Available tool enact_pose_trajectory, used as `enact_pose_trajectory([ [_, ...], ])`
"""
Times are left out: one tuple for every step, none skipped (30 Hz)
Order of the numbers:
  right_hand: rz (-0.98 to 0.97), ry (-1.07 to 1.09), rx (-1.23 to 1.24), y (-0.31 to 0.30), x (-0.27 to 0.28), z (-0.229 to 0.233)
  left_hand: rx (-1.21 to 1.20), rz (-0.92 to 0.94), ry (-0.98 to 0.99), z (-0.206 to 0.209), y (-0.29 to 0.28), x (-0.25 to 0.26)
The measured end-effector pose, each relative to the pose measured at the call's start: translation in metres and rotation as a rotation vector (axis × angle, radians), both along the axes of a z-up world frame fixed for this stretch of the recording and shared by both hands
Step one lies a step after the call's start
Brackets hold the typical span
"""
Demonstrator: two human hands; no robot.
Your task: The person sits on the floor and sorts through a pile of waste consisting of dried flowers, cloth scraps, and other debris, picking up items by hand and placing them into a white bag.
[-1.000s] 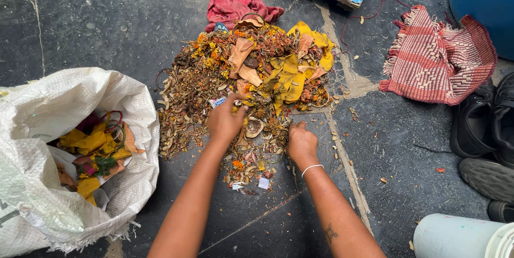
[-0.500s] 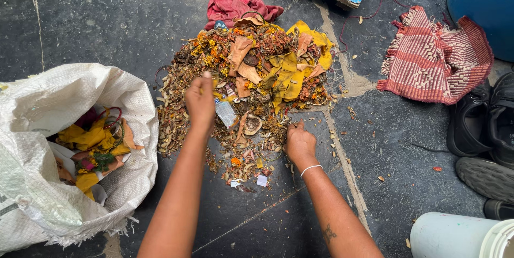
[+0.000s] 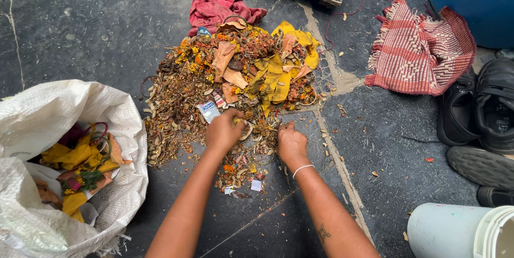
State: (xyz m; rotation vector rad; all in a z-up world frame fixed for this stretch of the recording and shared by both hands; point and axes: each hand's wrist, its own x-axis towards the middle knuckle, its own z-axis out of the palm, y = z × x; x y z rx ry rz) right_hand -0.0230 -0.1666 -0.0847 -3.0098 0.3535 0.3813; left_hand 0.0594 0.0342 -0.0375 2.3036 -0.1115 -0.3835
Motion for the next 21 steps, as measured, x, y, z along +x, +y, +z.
enact_pose_trajectory([
  [0.001,-0.016,0.004,0.000,0.000,-0.001,0.145,-0.086,-0.049,-0.005,-0.004,-0.006],
  [0.002,-0.032,0.007,0.000,-0.002,-0.002,0.206,-0.153,-0.107,-0.011,-0.008,-0.012],
  [0.006,-0.049,0.011,-0.001,-0.002,-0.003,0.266,-0.218,-0.166,-0.019,-0.011,-0.017],
  [0.005,-0.050,0.010,-0.001,-0.001,-0.003,0.327,-0.283,-0.224,-0.029,-0.013,-0.021],
  [0.004,-0.050,0.010,-0.001,-0.002,-0.004,0.364,-0.294,-0.257,-0.040,-0.014,-0.025],
  [0.004,-0.049,0.010,-0.001,-0.002,-0.005,0.401,-0.305,-0.289,-0.050,-0.015,-0.027],
  [0.007,-0.057,0.011,-0.002,-0.002,-0.006,0.438,-0.314,-0.322,-0.057,-0.015,-0.026],
  [0.010,-0.064,0.013,-0.002,-0.002,-0.006,0.453,-0.332,-0.303,-0.060,-0.013,-0.026],
  [0.014,-0.071,0.014,-0.002,-0.003,-0.005,0.468,-0.349,-0.282,-0.059,-0.011,-0.026],
  [0.007,-0.053,0.025,-0.002,-0.004,-0.004,0.483,-0.366,-0.262,-0.053,-0.010,-0.027],
  [0.000,-0.036,0.035,-0.001,-0.005,-0.003,0.440,-0.325,-0.249,-0.044,-0.009,-0.026],
  [-0.006,-0.018,0.046,0.000,-0.006,0.000,0.397,-0.285,-0.237,-0.032,-0.007,-0.024],
  [-0.001,-0.034,0.055,0.000,-0.008,0.003,0.352,-0.244,-0.223,-0.020,-0.006,-0.022],
  [0.004,-0.049,0.064,0.000,-0.011,0.007,0.259,-0.181,-0.128,-0.009,-0.006,-0.020],
  [0.009,-0.066,0.073,0.000,-0.012,0.011,0.166,-0.118,-0.036,-0.001,-0.005,-0.016],
  [0.009,-0.060,0.077,0.000,-0.013,0.016,0.072,-0.055,0.057,0.002,-0.005,-0.014],
  [0.008,-0.053,0.083,-0.001,-0.015,0.021,-0.222,-0.053,0.115,0.002,-0.005,-0.014],
  [0.007,-0.047,0.089,-0.001,-0.016,0.026,-0.516,-0.050,0.171,-0.001,-0.005,-0.013],
  [-0.031,-0.063,0.131,-0.002,-0.018,0.030,-0.809,-0.046,0.227,-0.005,-0.004,-0.012],
  [-0.069,-0.079,0.173,-0.003,-0.019,0.034,-0.798,0.013,0.340,-0.009,-0.002,-0.015],
  [-0.108,-0.096,0.213,-0.005,-0.020,0.038,-0.786,0.069,0.455,-0.011,0.000,-0.018],
])
